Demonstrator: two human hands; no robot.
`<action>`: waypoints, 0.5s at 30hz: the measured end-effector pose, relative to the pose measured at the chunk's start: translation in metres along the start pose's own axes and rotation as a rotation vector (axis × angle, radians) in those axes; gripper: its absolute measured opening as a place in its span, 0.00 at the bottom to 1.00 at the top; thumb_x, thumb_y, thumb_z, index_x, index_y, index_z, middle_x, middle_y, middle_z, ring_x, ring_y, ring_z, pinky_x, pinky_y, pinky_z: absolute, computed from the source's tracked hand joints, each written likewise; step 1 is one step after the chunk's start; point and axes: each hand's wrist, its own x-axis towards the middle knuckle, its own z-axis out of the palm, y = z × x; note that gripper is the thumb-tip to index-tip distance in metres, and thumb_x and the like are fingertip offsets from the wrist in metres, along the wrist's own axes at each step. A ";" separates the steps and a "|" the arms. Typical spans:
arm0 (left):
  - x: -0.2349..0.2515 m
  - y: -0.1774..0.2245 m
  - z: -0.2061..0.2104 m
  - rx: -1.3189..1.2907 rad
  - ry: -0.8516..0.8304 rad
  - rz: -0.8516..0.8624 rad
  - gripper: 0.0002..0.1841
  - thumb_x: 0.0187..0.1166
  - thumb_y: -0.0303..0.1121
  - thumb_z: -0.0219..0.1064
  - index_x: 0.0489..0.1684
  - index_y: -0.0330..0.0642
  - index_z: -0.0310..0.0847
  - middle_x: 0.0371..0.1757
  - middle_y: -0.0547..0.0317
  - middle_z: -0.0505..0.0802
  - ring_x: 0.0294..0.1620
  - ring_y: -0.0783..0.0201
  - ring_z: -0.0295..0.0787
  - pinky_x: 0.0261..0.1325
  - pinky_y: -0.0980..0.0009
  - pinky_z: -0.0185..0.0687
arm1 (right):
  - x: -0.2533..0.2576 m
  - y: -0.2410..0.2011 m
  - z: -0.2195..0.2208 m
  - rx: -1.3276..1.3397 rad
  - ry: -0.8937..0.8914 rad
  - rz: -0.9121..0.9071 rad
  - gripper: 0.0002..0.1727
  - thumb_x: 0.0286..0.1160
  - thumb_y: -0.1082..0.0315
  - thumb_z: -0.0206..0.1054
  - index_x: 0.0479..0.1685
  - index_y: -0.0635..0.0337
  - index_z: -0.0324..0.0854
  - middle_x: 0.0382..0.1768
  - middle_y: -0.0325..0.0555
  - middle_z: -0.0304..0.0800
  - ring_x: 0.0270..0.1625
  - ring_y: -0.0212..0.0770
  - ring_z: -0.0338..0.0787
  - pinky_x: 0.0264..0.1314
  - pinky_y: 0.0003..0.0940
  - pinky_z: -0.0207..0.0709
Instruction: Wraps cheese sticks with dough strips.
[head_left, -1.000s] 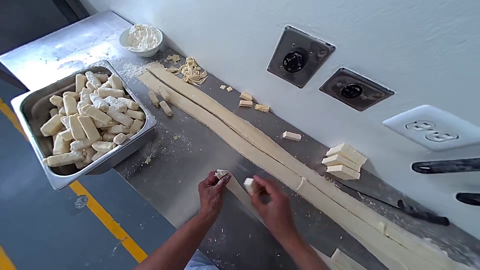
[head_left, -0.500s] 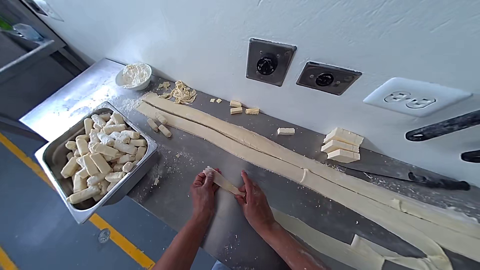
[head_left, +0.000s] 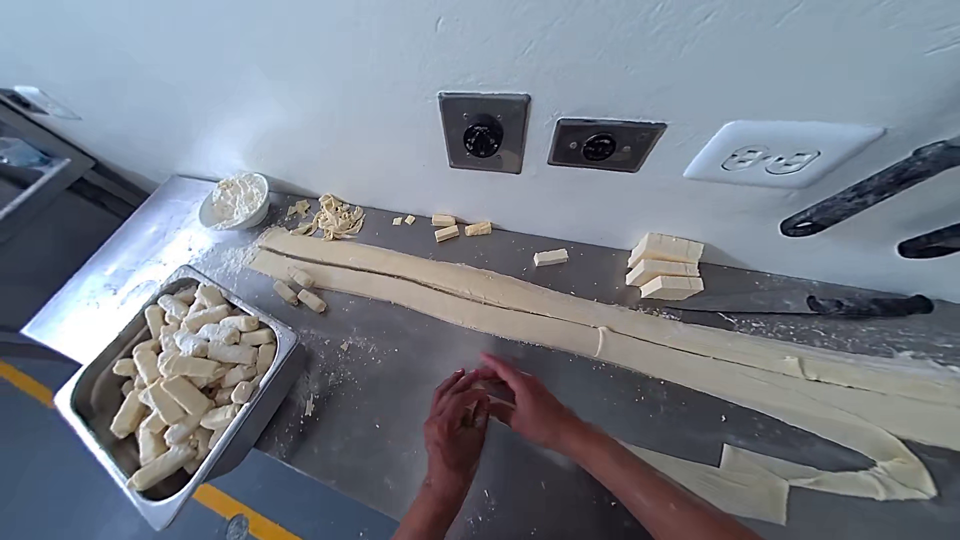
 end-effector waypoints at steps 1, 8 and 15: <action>0.006 0.004 -0.010 -0.020 0.036 0.007 0.10 0.65 0.24 0.74 0.40 0.25 0.89 0.52 0.36 0.95 0.62 0.44 0.92 0.69 0.56 0.85 | 0.013 -0.005 -0.004 0.114 -0.136 0.055 0.32 0.79 0.74 0.68 0.84 0.70 0.66 0.65 0.56 0.87 0.64 0.41 0.88 0.73 0.35 0.79; 0.016 -0.036 -0.048 0.281 -0.078 -0.087 0.12 0.64 0.27 0.79 0.40 0.25 0.90 0.53 0.30 0.92 0.59 0.34 0.89 0.65 0.46 0.83 | 0.032 -0.018 -0.038 0.005 -0.438 0.445 0.14 0.87 0.61 0.64 0.46 0.68 0.82 0.31 0.41 0.87 0.26 0.28 0.83 0.35 0.26 0.80; 0.001 -0.044 -0.058 0.322 -0.190 0.023 0.15 0.73 0.30 0.71 0.50 0.25 0.90 0.49 0.38 0.95 0.54 0.40 0.94 0.63 0.48 0.87 | -0.043 -0.001 -0.062 0.000 -0.453 0.515 0.16 0.87 0.58 0.65 0.41 0.63 0.84 0.30 0.39 0.92 0.27 0.29 0.88 0.36 0.28 0.82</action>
